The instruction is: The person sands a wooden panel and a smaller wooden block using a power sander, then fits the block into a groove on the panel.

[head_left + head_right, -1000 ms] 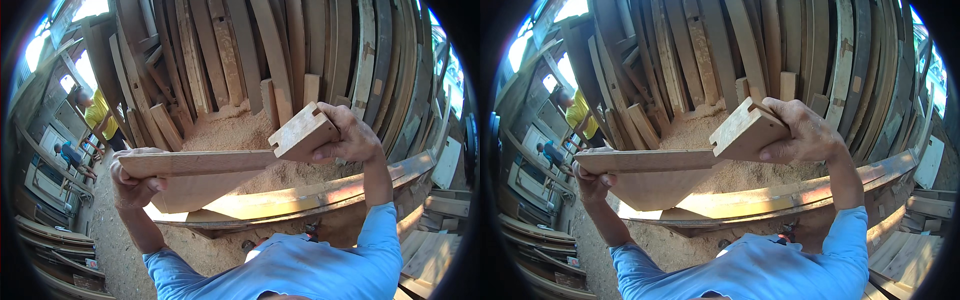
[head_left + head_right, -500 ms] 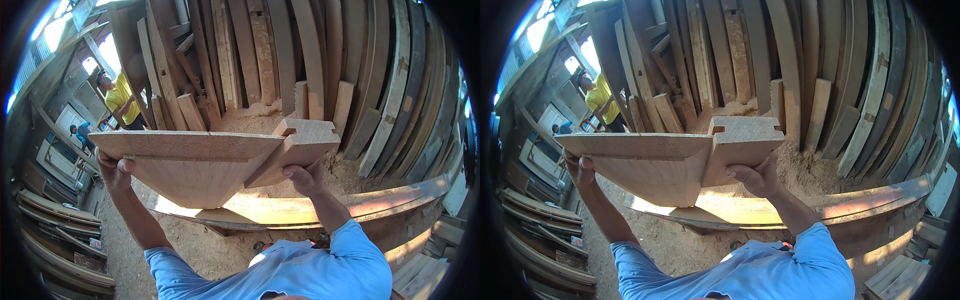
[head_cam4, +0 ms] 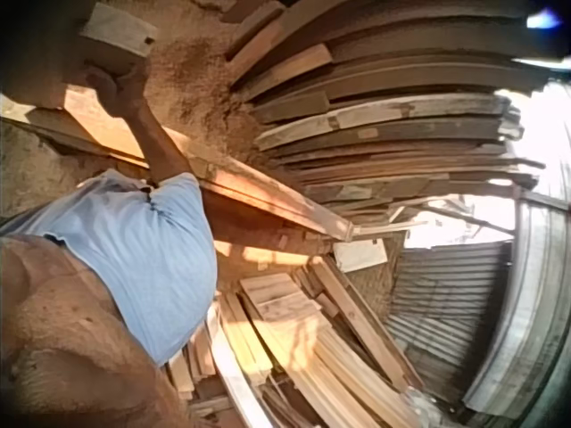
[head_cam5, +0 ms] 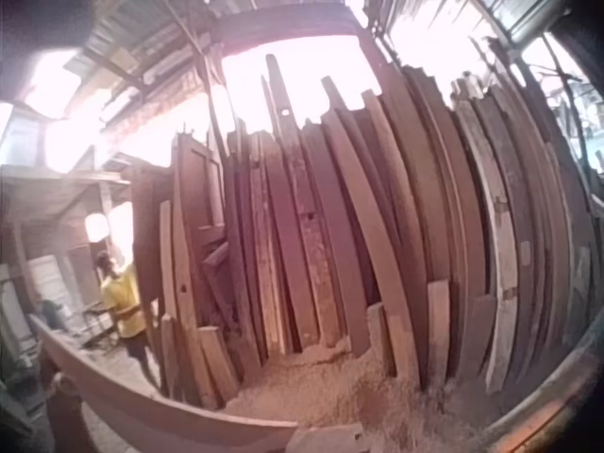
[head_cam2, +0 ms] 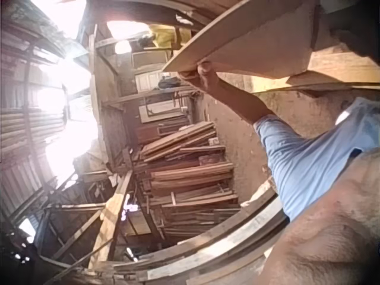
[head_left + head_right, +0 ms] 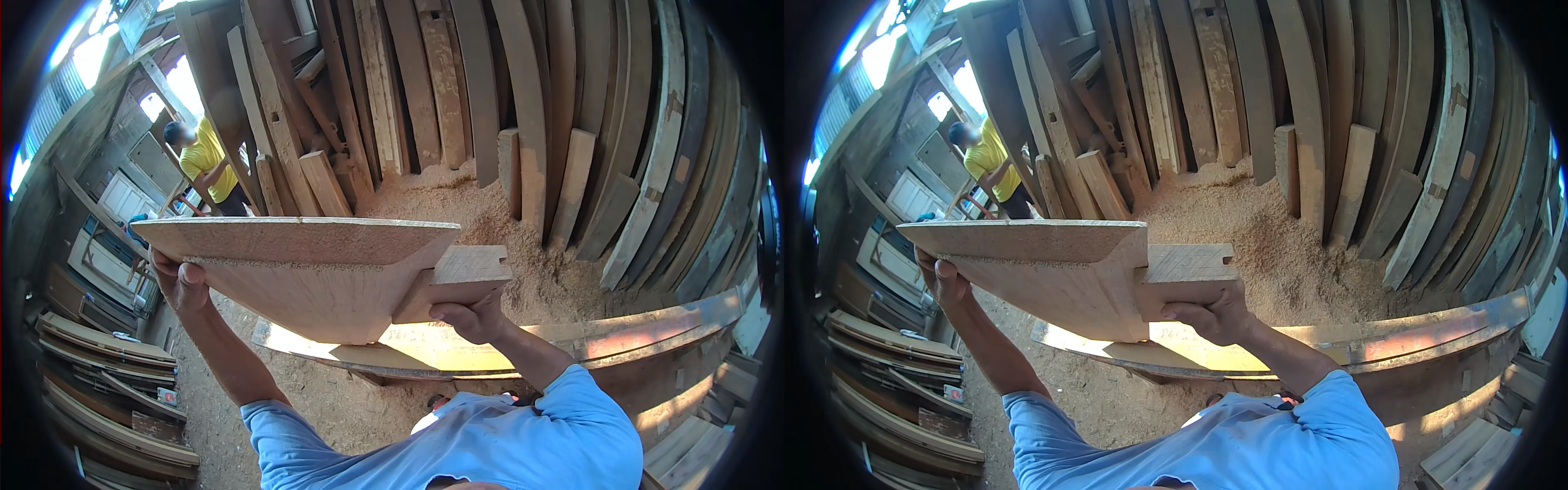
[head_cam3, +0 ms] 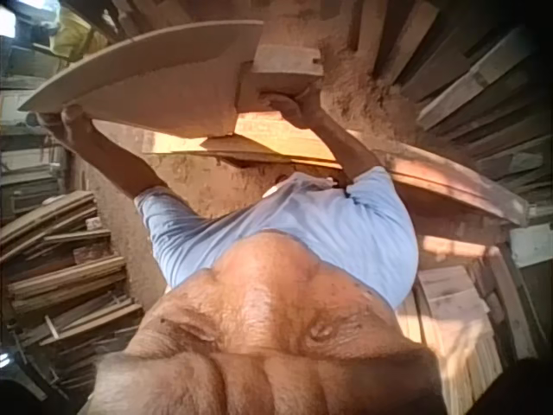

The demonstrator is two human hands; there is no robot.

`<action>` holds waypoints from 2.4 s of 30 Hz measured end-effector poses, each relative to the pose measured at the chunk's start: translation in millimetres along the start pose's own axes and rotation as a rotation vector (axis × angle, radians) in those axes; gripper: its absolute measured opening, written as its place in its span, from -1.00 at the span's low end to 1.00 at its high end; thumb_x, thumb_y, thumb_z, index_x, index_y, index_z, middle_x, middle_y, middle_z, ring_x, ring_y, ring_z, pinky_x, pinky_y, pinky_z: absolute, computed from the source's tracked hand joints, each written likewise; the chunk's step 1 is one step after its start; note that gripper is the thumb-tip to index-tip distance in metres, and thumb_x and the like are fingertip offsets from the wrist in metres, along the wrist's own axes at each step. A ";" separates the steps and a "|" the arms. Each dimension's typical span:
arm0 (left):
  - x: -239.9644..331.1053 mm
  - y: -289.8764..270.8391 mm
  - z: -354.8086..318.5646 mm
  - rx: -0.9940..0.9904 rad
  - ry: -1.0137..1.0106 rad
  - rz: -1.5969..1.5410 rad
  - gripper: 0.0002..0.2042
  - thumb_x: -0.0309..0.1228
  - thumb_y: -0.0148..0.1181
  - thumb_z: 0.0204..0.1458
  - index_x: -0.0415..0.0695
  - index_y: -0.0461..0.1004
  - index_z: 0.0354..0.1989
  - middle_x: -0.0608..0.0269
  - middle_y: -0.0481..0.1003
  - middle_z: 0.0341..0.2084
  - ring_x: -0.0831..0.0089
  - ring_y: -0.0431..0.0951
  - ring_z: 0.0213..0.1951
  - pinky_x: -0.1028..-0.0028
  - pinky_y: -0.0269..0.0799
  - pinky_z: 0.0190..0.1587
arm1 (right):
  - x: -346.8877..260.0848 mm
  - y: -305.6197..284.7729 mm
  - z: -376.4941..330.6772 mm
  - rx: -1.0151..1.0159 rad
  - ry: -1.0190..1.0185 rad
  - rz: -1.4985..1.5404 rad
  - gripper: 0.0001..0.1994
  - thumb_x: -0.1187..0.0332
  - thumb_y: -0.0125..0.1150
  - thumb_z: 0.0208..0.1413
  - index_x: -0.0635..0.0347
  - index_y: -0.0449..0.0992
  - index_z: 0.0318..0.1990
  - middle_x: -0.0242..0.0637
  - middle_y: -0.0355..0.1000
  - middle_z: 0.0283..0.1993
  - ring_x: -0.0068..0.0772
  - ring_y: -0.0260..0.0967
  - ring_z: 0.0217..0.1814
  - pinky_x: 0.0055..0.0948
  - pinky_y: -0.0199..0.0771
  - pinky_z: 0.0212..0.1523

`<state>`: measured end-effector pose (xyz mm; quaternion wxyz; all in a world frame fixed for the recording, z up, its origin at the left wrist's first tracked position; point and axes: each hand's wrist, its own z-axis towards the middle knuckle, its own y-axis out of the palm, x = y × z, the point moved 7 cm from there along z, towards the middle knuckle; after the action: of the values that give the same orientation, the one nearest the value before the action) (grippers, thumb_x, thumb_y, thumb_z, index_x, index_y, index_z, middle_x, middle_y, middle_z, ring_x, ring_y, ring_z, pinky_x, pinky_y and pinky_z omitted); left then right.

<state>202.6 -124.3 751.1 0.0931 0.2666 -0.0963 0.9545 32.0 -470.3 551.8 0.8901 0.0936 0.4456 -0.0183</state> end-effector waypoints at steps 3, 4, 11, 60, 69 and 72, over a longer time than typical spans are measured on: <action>-5.1 -8.6 0.2 0.004 0.003 0.032 -0.06 0.21 0.60 -0.32 -0.25 0.36 0.10 0.21 0.54 -0.11 0.43 0.58 -0.06 0.39 0.50 0.02 | 13.3 4.9 -1.8 -0.053 -0.076 -0.106 -0.81 0.55 0.40 0.05 0.29 0.57 -0.17 -0.31 0.58 -0.28 -0.56 0.51 -0.24 -0.48 0.55 -0.23; -3.7 -11.0 0.7 0.014 0.046 0.065 -0.08 0.21 0.59 -0.31 -0.26 0.37 0.08 0.20 0.54 -0.10 0.42 0.58 -0.06 0.35 0.52 0.03 | 22.7 6.9 -3.6 -0.067 -0.084 -0.131 -0.75 0.51 0.43 0.05 0.30 0.56 -0.11 -0.28 0.59 -0.21 -0.54 0.53 -0.17 -0.45 0.58 -0.16; -60.9 13.3 -76.1 0.021 -0.154 0.135 -0.02 0.05 0.69 -0.41 -0.28 0.31 0.13 0.23 0.54 -0.10 0.43 0.57 -0.08 0.40 0.53 -0.02 | 54.8 12.1 -3.1 -0.035 0.070 0.113 -0.60 0.42 0.46 0.10 0.32 0.48 0.06 -0.21 0.58 -0.04 -0.46 0.54 -0.05 -0.41 0.59 -0.01; -181.2 -24.2 -259.3 0.347 -0.298 -0.551 -0.54 -0.11 0.46 0.03 -0.05 0.49 0.03 0.44 0.56 -0.06 0.49 0.53 0.04 0.35 0.49 0.10 | 134.3 -2.7 -25.9 -0.385 0.095 -0.558 -0.49 0.35 0.57 -0.08 0.16 0.42 0.01 -0.15 0.52 -0.19 0.01 0.56 -0.12 -0.18 0.55 -0.15; -185.2 -22.0 -252.9 0.328 -0.269 -0.583 -0.49 -0.10 0.47 0.02 -0.03 0.51 0.10 0.43 0.57 -0.03 0.44 0.55 0.04 0.31 0.51 0.11 | 207.0 -59.3 -93.7 -0.340 0.372 -0.612 -0.60 0.44 0.55 -0.08 0.18 0.46 -0.11 -0.18 0.53 -0.22 -0.10 0.55 -0.15 -0.23 0.52 -0.15; -196.1 -44.4 -271.3 0.357 -0.286 -0.613 -0.45 -0.04 0.45 0.02 0.00 0.50 0.15 0.40 0.56 0.02 0.38 0.53 0.10 0.24 0.50 0.15 | 245.3 -77.8 -128.1 -0.247 0.505 -0.529 -0.69 0.54 0.51 -0.06 0.22 0.49 -0.19 -0.21 0.53 -0.25 -0.28 0.54 -0.18 -0.30 0.50 -0.16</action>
<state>244.4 -43.0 426.0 0.3121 0.4257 0.1437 0.8371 69.5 -510.8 269.7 0.7215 -0.1307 0.6585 -0.1699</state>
